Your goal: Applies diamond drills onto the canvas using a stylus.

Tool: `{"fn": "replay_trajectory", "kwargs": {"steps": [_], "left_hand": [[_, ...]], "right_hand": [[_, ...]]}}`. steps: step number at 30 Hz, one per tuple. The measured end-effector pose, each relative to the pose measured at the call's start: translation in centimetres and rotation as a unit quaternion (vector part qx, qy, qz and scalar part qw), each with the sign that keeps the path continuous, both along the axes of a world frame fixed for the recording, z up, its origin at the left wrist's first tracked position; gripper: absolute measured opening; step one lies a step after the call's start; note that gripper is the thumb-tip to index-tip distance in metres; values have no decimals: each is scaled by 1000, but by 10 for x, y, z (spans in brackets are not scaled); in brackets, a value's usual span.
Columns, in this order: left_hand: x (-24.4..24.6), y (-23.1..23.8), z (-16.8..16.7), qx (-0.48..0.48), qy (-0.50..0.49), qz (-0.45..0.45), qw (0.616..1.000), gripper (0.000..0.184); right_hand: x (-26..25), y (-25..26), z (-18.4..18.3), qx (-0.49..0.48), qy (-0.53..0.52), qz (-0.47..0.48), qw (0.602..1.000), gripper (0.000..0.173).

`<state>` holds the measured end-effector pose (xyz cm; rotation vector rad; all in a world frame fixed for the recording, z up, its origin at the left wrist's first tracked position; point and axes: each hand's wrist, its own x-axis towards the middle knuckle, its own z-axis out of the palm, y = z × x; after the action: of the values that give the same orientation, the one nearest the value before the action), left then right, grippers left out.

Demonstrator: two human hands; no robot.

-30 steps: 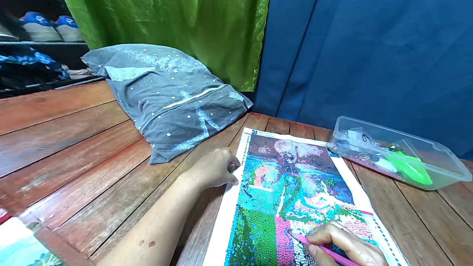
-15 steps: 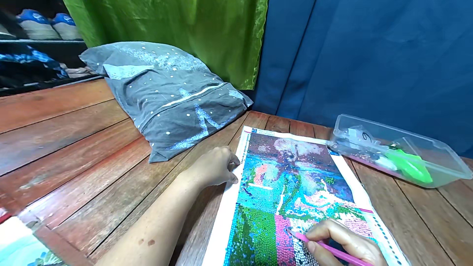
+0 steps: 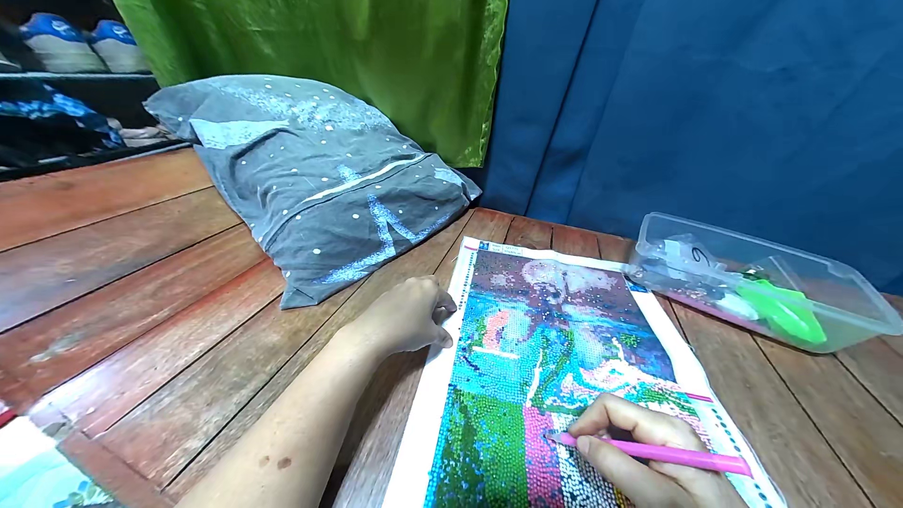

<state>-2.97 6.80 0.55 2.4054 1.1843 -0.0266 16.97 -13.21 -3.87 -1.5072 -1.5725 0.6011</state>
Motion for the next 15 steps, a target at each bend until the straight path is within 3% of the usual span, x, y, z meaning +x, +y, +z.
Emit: {"fn": "replay_trajectory", "kwargs": {"steps": [15], "left_hand": [[1, -1, 0, -1, -1, 0, 1000, 41]], "right_hand": [[-1, 4, 6, 15, -75, 29, 997, 18]]}}
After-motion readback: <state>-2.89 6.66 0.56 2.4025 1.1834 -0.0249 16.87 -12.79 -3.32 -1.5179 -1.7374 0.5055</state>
